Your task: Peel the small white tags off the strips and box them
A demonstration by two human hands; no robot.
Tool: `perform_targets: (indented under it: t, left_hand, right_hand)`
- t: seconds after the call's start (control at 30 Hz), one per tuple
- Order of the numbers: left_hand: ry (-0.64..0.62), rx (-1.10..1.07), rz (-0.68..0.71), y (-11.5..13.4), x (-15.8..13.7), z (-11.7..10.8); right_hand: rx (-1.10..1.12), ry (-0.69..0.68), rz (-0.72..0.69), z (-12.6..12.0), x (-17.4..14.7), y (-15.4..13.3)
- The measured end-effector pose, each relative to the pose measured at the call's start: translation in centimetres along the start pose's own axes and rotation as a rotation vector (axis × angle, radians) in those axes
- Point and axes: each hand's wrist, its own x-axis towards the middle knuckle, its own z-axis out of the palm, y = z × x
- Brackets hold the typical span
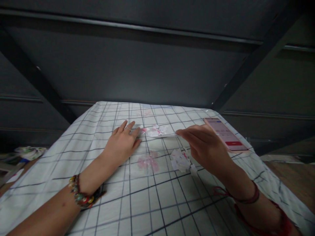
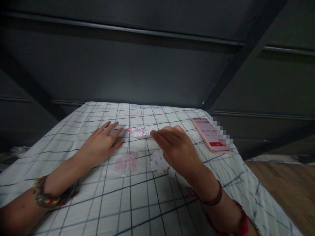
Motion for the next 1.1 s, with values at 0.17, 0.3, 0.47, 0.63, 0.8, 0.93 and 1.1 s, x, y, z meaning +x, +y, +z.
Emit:
perform_targets:
  t: [0.17,0.3,0.47,0.63,0.8,0.93,1.1]
  left_hand:
    - [-0.010,0.021,-0.010,0.21,0.07,-0.12]
    - [-0.001,0.014,-0.003,0.16,0.05,0.01]
    - [0.020,0.006,0.008,-0.02,-0.01,0.23]
    - [0.038,-0.055,0.007,-0.08,-0.01,0.32]
    - [0.022,-0.028,0.012,-0.03,0.00,0.22]
    - [0.021,-0.024,0.009,-0.03,-0.02,0.15]
    - [0.055,-0.060,0.011,-0.18,-0.05,0.43]
  right_hand:
    - [-0.051,-0.036,0.020,0.05,-0.17,0.30]
    - [-0.025,-0.004,0.022,0.06,-0.20,0.31]
    - [0.029,-0.028,-0.027,-0.19,0.01,0.04]
    - [0.101,0.012,-0.007,-0.56,-0.29,0.34]
    - [0.029,-0.010,-0.015,-0.15,0.05,-0.16]
    - [0.092,-0.034,-0.050,-0.36,0.29,-0.51]
    - [0.038,0.016,-0.018,-0.43,0.29,-0.52]
